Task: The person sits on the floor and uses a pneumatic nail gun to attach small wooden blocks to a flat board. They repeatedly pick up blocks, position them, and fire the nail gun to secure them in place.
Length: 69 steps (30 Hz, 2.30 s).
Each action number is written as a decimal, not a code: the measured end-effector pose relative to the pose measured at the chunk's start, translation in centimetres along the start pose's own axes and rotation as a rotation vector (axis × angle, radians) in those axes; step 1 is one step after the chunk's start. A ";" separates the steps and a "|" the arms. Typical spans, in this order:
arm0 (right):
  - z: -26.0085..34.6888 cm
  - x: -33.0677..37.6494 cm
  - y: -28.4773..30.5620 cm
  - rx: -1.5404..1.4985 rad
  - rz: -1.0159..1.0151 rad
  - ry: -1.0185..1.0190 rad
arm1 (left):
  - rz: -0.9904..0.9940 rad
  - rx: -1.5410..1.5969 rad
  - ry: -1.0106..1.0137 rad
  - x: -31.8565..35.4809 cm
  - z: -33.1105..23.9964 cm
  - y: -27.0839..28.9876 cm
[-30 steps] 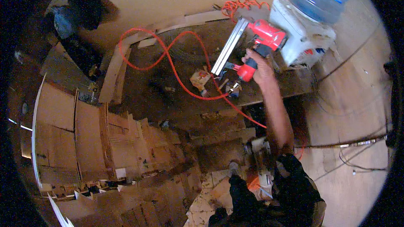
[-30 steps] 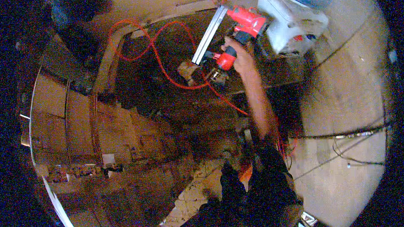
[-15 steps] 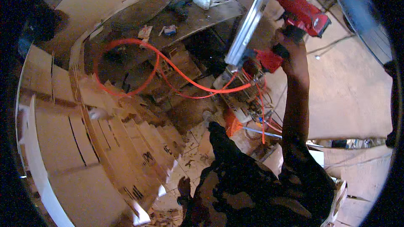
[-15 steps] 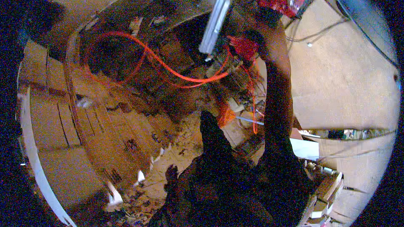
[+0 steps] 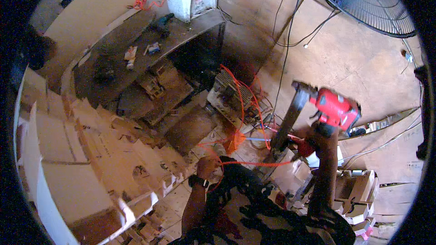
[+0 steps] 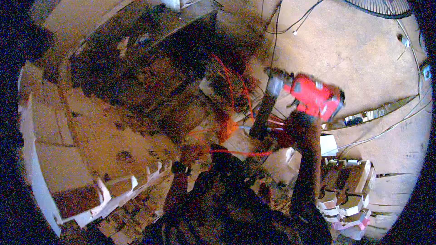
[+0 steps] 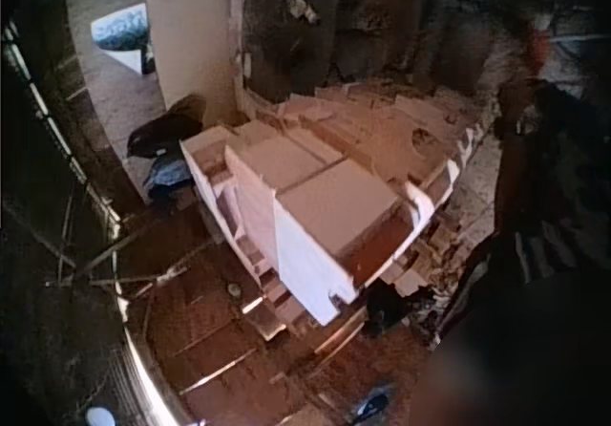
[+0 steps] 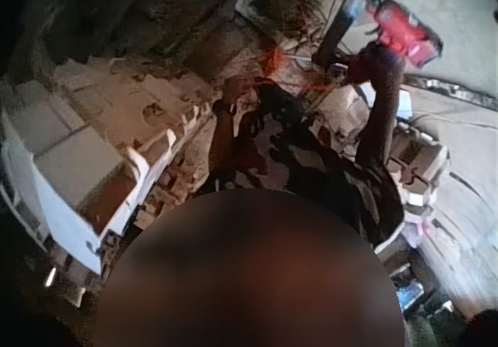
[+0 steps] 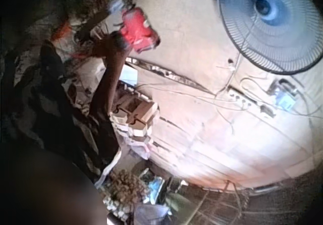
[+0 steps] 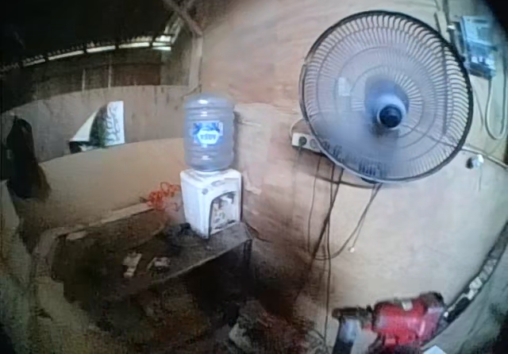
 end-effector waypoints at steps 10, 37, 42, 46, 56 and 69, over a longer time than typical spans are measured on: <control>-11.1 6.1 -2.4 -0.374 -0.085 -0.462 | -0.476 -0.704 -0.444 -21.4 -10.5 1.0; -17.6 4.1 -8.7 -0.547 -0.040 -0.637 | -0.867 -0.969 -0.179 -37.7 -20.1 24.7; -18.3 4.9 -9.1 -0.524 -0.048 -0.640 | -0.760 -0.901 0.135 -31.3 -9.2 28.1; -18.8 6.3 -8.8 -0.537 -0.058 -0.646 | -0.677 -0.856 0.260 -29.3 -2.7 26.2; -19.8 5.7 -10.4 -0.579 -0.099 -0.690 | -0.536 -0.878 0.165 -35.3 -10.6 20.5; -20.9 3.9 -12.1 -0.582 -0.130 -0.819 | -0.495 -0.850 -0.069 -44.5 -12.7 26.7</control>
Point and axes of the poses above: each hand's wrist, its own x-axis away from the middle knuckle, its own y-axis out of the back of the hand, z = x × y, the point moved 9 cm from there along -x, towards the middle knuckle, and after that the axes turned 14 degrees about z, right-handed, at the moved point
